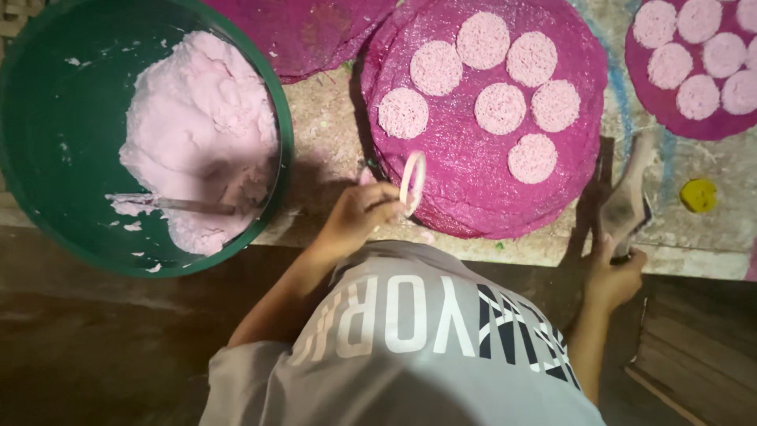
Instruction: The person scoops pink dough from a green bowl using a wooden stick and a metal ring mold, then presses the dough into circular shapes on a pink mat. The person repeats this process multiple times, arranging the shaped dough pieces on the mat.
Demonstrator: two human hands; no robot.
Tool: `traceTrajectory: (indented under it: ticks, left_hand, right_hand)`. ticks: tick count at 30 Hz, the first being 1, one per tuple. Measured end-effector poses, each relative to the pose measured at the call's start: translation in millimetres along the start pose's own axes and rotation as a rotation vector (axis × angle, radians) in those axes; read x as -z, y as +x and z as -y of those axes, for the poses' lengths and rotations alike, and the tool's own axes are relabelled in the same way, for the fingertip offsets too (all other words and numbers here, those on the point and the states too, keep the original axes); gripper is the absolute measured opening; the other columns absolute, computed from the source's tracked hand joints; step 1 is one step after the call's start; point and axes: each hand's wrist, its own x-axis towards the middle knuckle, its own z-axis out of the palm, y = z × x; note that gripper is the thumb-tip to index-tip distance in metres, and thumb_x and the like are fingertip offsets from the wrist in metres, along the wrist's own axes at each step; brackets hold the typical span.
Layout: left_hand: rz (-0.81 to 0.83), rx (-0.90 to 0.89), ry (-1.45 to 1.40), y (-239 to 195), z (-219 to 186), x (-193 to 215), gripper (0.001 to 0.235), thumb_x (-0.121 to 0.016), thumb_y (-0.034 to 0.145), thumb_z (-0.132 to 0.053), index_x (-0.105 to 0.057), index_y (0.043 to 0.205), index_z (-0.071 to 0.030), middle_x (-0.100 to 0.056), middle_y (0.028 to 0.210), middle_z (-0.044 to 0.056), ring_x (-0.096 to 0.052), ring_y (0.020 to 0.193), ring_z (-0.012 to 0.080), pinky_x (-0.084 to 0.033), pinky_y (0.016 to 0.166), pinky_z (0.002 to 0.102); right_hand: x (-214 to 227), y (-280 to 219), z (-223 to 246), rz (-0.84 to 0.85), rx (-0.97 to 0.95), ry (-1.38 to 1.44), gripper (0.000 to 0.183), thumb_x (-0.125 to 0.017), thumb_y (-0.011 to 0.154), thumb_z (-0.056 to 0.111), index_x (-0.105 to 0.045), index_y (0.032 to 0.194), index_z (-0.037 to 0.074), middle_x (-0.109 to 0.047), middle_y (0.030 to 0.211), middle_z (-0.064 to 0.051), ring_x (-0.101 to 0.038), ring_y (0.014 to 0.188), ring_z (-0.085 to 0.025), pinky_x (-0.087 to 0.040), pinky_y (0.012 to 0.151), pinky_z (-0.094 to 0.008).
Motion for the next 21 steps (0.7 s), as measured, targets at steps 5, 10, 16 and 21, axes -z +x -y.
traceTrajectory:
  ticks: [5, 10, 16, 21]
  left_hand:
    - [0.071, -0.290, -0.430, 14.9, -14.4, 3.1, 0.011, -0.065, 0.102, -0.006, -0.073, 0.108, 0.000, -0.070, 0.091, 0.003, -0.063, 0.086, 0.0087, -0.052, 0.079, 0.025]
    - [0.047, -0.510, -0.148, 8.4, -48.7, -4.9, 0.009, -0.068, 0.099, -0.001, -0.072, 0.107, 0.001, -0.069, 0.096, 0.003, -0.062, 0.087, 0.0079, -0.051, 0.079, 0.023]
    - [0.054, -0.482, 0.045, -2.4, -73.4, -11.9, 0.011, -0.071, 0.095, -0.003, -0.075, 0.106, 0.000, -0.072, 0.095, 0.004, -0.064, 0.082, 0.0080, -0.052, 0.072, 0.022]
    - [-0.013, -0.533, 0.021, -19.9, -70.6, 5.6, 0.012, -0.069, 0.097, -0.001, -0.073, 0.108, 0.000, -0.071, 0.100, 0.006, -0.067, 0.089, 0.0104, -0.055, 0.079, 0.022]
  right_hand:
    - [5.9, -8.2, 50.0, 0.020, 0.075, -0.048, 0.061, -0.089, 0.093, 0.050, -0.066, 0.118, -0.001, -0.071, 0.106, -0.025, -0.066, 0.096, -0.045, -0.051, 0.081, -0.052]
    - [57.1, -13.3, 148.5, -0.263, 0.533, -0.061, 0.043, -0.079, 0.096, 0.017, -0.068, 0.134, 0.003, -0.053, 0.127, -0.019, -0.063, 0.112, -0.041, -0.054, 0.093, -0.048]
    - [103.1, -52.2, 293.4, 0.362, 0.949, 0.557, 0.054, -0.067, 0.089, -0.013, -0.068, 0.137, 0.012, -0.057, 0.120, -0.013, -0.064, 0.106, -0.026, -0.055, 0.089, -0.036]
    - [101.2, -58.4, 354.8, 0.546, 1.101, 0.411, 0.060, -0.067, 0.074, -0.009, -0.070, 0.129, 0.014, -0.058, 0.112, -0.013, -0.060, 0.093, -0.025, -0.050, 0.076, -0.037]
